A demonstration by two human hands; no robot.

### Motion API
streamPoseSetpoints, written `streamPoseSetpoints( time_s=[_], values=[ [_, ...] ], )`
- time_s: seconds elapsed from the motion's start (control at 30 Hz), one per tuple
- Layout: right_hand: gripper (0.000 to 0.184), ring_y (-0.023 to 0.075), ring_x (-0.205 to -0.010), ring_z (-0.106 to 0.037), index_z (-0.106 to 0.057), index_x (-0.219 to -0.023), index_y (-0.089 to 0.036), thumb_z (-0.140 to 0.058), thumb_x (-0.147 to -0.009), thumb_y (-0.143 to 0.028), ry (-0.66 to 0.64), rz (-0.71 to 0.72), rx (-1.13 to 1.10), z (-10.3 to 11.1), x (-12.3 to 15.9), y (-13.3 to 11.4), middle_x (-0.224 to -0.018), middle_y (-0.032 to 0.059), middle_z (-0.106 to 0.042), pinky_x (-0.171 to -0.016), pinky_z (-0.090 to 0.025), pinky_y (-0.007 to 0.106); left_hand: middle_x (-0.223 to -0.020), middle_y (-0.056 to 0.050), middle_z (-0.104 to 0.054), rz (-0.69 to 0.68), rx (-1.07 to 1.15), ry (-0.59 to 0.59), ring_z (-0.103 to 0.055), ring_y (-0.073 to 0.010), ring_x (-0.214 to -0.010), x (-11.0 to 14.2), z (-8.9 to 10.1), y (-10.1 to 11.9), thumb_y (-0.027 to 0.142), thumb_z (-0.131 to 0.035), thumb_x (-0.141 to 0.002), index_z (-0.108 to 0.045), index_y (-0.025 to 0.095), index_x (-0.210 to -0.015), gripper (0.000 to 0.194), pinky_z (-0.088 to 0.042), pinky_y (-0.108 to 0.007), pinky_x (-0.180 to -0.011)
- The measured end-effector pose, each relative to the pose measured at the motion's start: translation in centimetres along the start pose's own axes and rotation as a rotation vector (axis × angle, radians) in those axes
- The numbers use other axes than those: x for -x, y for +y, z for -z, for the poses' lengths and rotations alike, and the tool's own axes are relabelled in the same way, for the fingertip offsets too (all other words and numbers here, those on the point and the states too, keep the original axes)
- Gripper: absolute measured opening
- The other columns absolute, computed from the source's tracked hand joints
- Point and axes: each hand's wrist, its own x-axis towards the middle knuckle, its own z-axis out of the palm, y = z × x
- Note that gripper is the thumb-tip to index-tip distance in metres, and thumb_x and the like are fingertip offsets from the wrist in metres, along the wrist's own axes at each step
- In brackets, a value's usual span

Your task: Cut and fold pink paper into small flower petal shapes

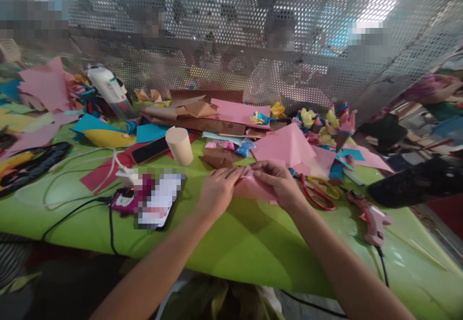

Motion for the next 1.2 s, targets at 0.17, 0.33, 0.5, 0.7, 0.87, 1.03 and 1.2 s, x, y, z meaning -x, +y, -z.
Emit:
streamPoseSetpoints(
  time_s=[0.17, 0.33, 0.5, 0.7, 0.87, 1.03, 1.2],
  values=[
    [0.028, 0.0159, -0.082, -0.06, -0.069, -0.074, -0.023, -0.088, -0.056, -0.033, 0.047, 0.069, -0.026, 0.2, -0.2, 0.1, -0.089, 0.0004, -0.068, -0.074, -0.047, 0.028, -0.108, -0.007, -0.075, -0.015, 0.044, 0.0, -0.07, -0.0199, -0.092, -0.1, 0.1, 0.1, 0.014, -0.052, -0.094, -0.062, 0.018, -0.124, 0.032, -0.054, -0.033, -0.08],
    [0.056, 0.0141, -0.066, -0.059, -0.063, -0.107, -0.026, -0.087, -0.056, -0.03, 0.029, 0.003, -0.063, -0.2, 0.2, -0.4, -0.076, -0.0033, -0.065, -0.063, -0.048, 0.027, -0.108, -0.006, -0.075, -0.002, 0.052, -0.012, -0.07, -0.0199, -0.091, 0.0, 0.0, 0.1, 0.012, -0.052, -0.093, -0.061, 0.019, -0.126, 0.035, -0.055, -0.033, -0.08],
    [0.059, 0.016, -0.074, -0.062, -0.06, -0.103, -0.025, -0.089, -0.052, -0.033, 0.193, -0.04, -0.021, -0.4, 0.2, -0.6, -0.087, -0.0009, -0.067, -0.061, -0.05, 0.026, -0.116, -0.007, -0.073, 0.022, -0.001, 0.086, -0.069, -0.0198, -0.098, 0.3, 0.0, -0.1, 0.011, -0.048, -0.094, -0.058, 0.021, -0.131, 0.039, -0.054, -0.034, -0.084],
    [0.042, 0.0181, -0.063, -0.066, -0.072, -0.083, -0.016, -0.086, -0.056, -0.045, -0.098, -0.322, -0.189, -0.1, 0.1, -0.4, -0.075, 0.0053, -0.073, -0.055, -0.05, 0.026, -0.126, -0.009, -0.068, 0.003, -0.09, 0.071, -0.065, -0.022, -0.109, 0.3, 0.5, 0.0, 0.009, -0.046, -0.092, -0.054, 0.022, -0.136, 0.046, -0.051, -0.037, -0.09],
    [0.035, 0.016, -0.061, -0.068, -0.076, -0.077, -0.015, -0.091, -0.051, -0.032, -0.159, -0.351, -0.235, 0.0, 0.4, -0.2, -0.073, 0.0045, -0.076, -0.059, -0.053, 0.024, -0.126, -0.006, -0.068, -0.07, 0.022, 0.012, -0.064, -0.0204, -0.11, 0.0, 0.6, 0.3, 0.007, -0.046, -0.092, -0.055, 0.022, -0.135, 0.047, -0.051, -0.036, -0.093],
    [0.029, 0.0168, -0.062, -0.069, -0.076, -0.075, -0.017, -0.09, -0.054, -0.031, -0.172, -0.311, -0.199, 0.4, 0.3, -0.2, -0.074, 0.0035, -0.076, -0.062, -0.056, 0.027, -0.117, -0.005, -0.072, 0.033, 0.303, -0.096, -0.068, -0.0193, -0.105, -0.2, 0.4, 0.3, 0.012, -0.047, -0.093, -0.057, 0.024, -0.134, 0.043, -0.053, -0.034, -0.093],
    [0.03, 0.0189, -0.067, -0.07, -0.076, -0.078, -0.018, -0.09, -0.055, -0.032, -0.175, -0.269, -0.225, 0.3, 0.2, 0.1, -0.074, 0.0034, -0.076, -0.067, -0.057, 0.03, -0.123, -0.004, -0.07, 0.086, 0.553, -0.165, -0.067, -0.0193, -0.11, -0.5, 1.3, 0.6, 0.022, -0.041, -0.098, -0.053, 0.024, -0.138, 0.041, -0.056, -0.031, -0.09]
  ],
)
